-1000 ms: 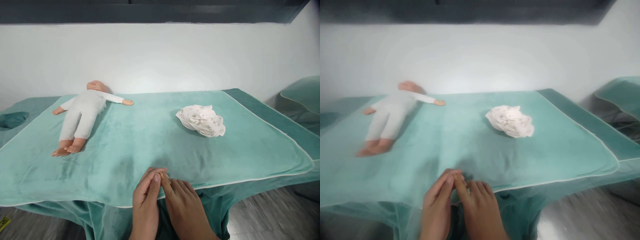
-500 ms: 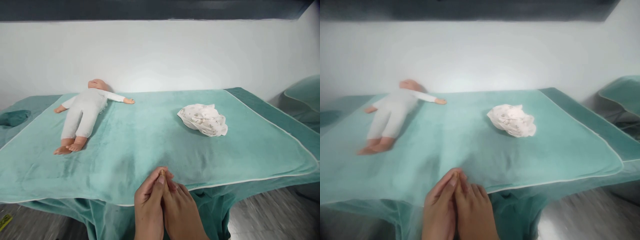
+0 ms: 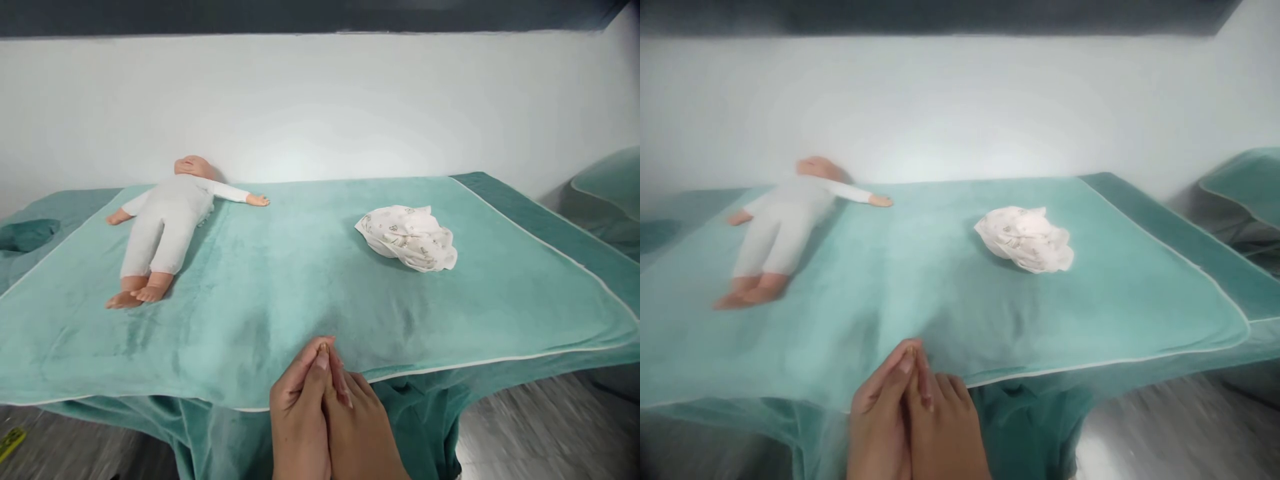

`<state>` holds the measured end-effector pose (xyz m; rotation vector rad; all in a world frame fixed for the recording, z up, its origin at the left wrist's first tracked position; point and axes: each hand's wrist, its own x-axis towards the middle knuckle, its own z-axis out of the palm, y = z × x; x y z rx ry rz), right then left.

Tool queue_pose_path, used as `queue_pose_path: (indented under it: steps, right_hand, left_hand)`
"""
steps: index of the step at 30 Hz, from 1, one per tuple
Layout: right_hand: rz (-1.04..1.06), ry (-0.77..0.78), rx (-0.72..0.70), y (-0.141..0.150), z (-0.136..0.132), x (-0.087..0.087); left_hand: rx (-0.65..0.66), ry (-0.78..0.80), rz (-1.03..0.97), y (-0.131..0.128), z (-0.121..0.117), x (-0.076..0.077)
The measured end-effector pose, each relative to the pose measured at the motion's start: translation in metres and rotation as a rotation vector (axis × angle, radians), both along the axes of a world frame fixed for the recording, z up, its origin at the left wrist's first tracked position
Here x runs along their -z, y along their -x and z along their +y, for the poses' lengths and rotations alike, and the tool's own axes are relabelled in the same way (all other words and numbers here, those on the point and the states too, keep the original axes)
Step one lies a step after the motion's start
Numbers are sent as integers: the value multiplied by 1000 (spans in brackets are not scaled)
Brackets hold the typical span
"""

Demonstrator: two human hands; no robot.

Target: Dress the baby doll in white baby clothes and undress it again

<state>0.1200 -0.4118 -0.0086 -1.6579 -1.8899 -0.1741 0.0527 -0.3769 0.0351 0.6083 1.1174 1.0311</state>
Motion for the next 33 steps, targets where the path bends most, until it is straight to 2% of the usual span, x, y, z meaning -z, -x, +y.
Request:
queue_pose_path:
  steps: [3, 9, 12, 16, 18, 20, 22, 24, 26, 30, 33]
  right_hand:
    - [-4, 19, -11, -3, 1, 1]
    - [54, 55, -115, -7, 5, 11]
    - [19, 75, -181, -19, 7, 12]
    - [-130, 140, -356, -62, 17, -9]
    - [-185, 148, -375, -91, 30, -23]
    - [-242, 81, -294, -121, 49, -32]
    - [-316, -10, -78, -148, 71, -32]
    - [-428, -11, 161, -170, 91, -24]
    - [-510, 26, 295, -187, 106, -11]
    - [-565, 62, 332, -200, 116, 14]
    - [-568, 47, 323, -203, 114, 18]
  left_hand:
    - [13, 37, -11, 0, 0, 2]
    - [8, 33, -125, -7, 5, -3]
    - [27, 38, -181, -8, 12, 0]
    - [3, -16, -207, -5, 26, 11]
    - [4, -68, -167, -4, 30, 15]
    - [2, -104, -73, -2, 32, 16]
    - [-24, -138, 40, 0, 31, 13]
    - [-41, -165, 139, 2, 29, 10]
    - [2, -186, 229, 6, 28, 9]
    - [90, -287, 404, 18, 32, 19]
    - [163, -375, 505, 27, 39, 30]
